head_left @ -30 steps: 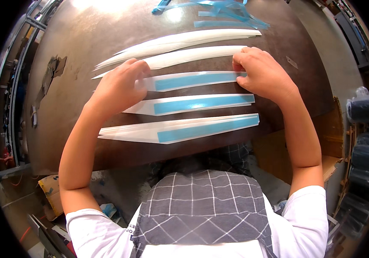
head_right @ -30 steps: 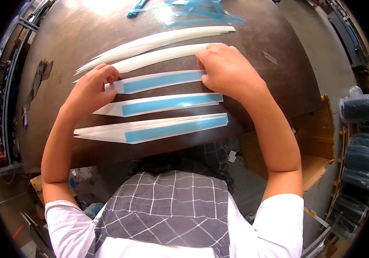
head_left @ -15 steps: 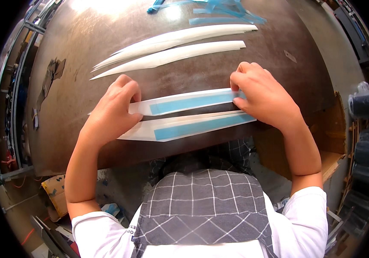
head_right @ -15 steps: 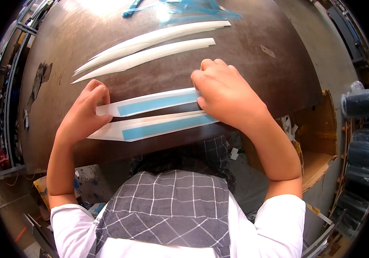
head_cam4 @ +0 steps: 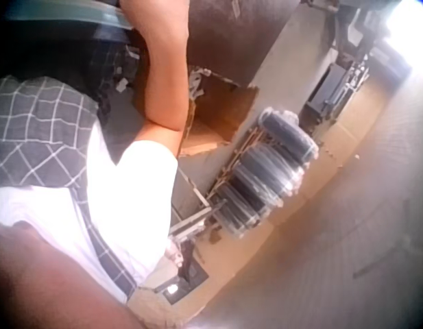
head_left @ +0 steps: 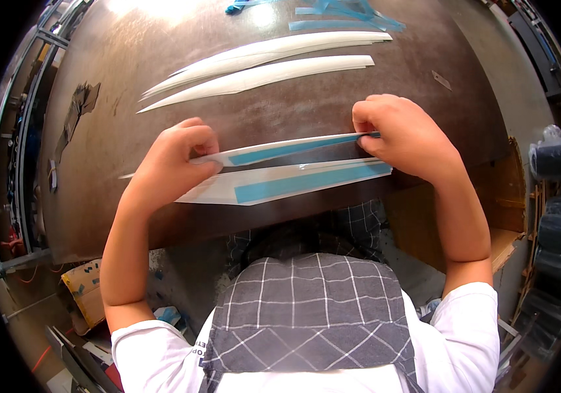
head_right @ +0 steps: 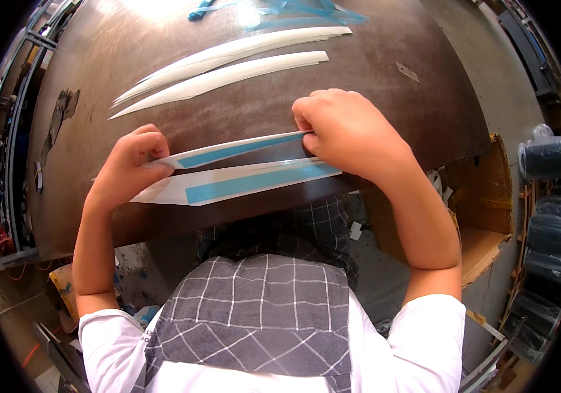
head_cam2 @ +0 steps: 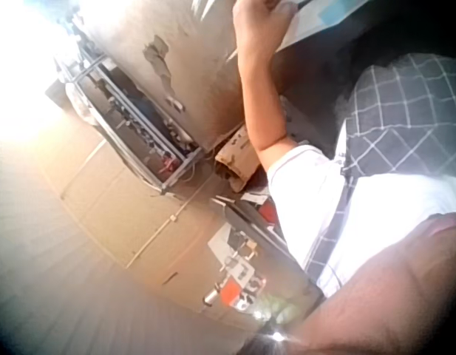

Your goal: The person places light blue tape onto several white tapered plastic strips laid on a metal workbench. They smooth each piece of tape by hand, then gather the finished strips together at the end.

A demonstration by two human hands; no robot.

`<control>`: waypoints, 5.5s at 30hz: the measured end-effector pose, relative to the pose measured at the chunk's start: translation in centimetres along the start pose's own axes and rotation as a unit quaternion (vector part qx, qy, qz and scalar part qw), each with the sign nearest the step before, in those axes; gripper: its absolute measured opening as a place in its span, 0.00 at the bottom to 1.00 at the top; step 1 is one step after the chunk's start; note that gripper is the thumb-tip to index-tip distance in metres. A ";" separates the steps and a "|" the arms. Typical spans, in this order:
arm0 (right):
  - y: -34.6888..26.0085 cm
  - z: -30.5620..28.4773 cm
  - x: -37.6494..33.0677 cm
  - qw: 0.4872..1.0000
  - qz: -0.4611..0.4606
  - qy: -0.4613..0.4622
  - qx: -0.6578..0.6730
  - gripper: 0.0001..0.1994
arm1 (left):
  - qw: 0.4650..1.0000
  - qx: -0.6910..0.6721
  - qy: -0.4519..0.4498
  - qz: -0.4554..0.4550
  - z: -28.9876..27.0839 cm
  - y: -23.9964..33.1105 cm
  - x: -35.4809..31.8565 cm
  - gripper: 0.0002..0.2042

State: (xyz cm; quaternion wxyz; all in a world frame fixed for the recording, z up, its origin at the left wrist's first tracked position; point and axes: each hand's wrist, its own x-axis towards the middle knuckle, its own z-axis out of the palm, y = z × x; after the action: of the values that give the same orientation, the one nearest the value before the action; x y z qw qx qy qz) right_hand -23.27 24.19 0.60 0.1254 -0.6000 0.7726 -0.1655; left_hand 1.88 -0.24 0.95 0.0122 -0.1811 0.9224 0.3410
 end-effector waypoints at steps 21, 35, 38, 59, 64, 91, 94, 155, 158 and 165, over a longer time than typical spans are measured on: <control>-2.1 0.1 -4.0 0.999 -0.029 -0.020 -0.004 0.17 | 0.988 0.142 -0.026 0.053 0.9 2.1 -3.9 0.23; 6.6 -1.9 8.3 0.995 0.073 0.047 -0.051 0.07 | 0.990 0.108 0.088 -0.019 -1.2 -1.3 9.1 0.11; 7.2 -1.5 8.0 0.995 0.051 0.091 0.000 0.06 | 0.990 0.108 0.088 -0.011 -1.4 -1.4 9.1 0.09; 3.6 -1.1 1.5 0.995 0.082 0.003 0.064 0.09 | 0.997 -0.001 0.002 0.078 0.2 -1.0 4.2 0.07; 4.7 -3.0 5.3 0.993 0.083 0.087 0.018 0.11 | 0.987 0.041 0.123 0.100 -1.2 -0.8 7.1 0.07; 4.3 -7.0 15.4 0.950 -0.048 -0.011 0.309 0.05 | 0.900 0.015 0.317 0.298 -1.0 5.9 16.9 0.23; 1.5 -6.8 13.0 0.955 -0.064 -0.017 0.289 0.06 | 0.969 -0.137 0.104 0.176 -1.9 6.1 16.3 0.27; 5.7 2.7 -4.9 0.915 0.144 0.282 0.250 0.09 | 0.950 -0.165 -0.228 -0.132 7.2 11.7 14.5 0.13; 5.8 2.6 -4.9 0.917 0.148 0.278 0.244 0.09 | 0.951 -0.163 -0.226 -0.137 7.5 11.7 14.7 0.12; 6.0 3.1 -4.8 0.913 0.127 0.301 0.246 0.08 | 0.945 -0.159 -0.245 -0.145 7.2 11.9 15.1 0.13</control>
State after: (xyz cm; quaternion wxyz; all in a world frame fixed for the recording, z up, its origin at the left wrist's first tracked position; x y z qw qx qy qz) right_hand -26.19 29.92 -4.66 0.0509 -0.3690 0.7782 -0.5056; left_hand -17.03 7.73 0.60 0.2579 -0.2238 0.7886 0.5114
